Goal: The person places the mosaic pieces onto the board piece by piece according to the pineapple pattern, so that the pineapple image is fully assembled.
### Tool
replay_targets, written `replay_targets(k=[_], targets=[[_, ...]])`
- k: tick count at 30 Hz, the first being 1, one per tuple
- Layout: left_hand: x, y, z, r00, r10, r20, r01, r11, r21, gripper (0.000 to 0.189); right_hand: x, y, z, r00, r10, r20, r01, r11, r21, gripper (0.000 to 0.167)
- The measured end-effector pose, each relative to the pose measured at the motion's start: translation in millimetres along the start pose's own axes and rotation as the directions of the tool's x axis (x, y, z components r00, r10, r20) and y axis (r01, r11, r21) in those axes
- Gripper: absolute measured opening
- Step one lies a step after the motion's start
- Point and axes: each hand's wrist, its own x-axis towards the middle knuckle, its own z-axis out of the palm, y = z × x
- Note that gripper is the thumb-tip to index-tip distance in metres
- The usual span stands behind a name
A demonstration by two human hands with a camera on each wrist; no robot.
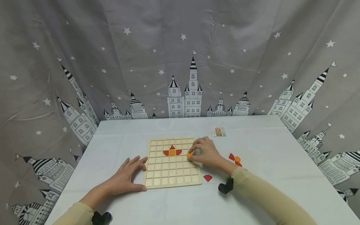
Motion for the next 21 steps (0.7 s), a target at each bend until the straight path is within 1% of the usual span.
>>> replay_targets(k=[3,8,11,15,21], targets=[[0.3,0.2,0.5,1.0,-0.002,0.007,0.002,1.0,0.002,0.066,11.9,-13.0,17.8,0.999,-0.05,0.016,0.05,0.999,-0.004,0.015],[0.8,0.2,1.0,1.0,0.006,0.014,-0.006,1.0,-0.002,0.067,23.2,-25.4,36.4,0.996,-0.073,0.048,0.073,0.997,-0.001,0.013],[0.9,0.1,1.0,1.0,0.004,0.014,-0.004,1.0,0.0,0.067,26.4,-29.6,41.8,0.994,-0.093,0.061,0.094,0.996,-0.001,0.012],[0.7,-0.2,0.7,1.0,-0.002,0.014,0.002,1.0,-0.002,0.067,29.2,-33.2,45.1,0.991,-0.118,0.059,0.118,0.993,-0.007,0.012],[-0.6,-1.4,0.0,1.0,0.002,0.009,-0.002,1.0,0.0,0.067,33.2,-34.5,48.3,0.991,-0.12,0.065,0.121,0.993,-0.014,0.013]])
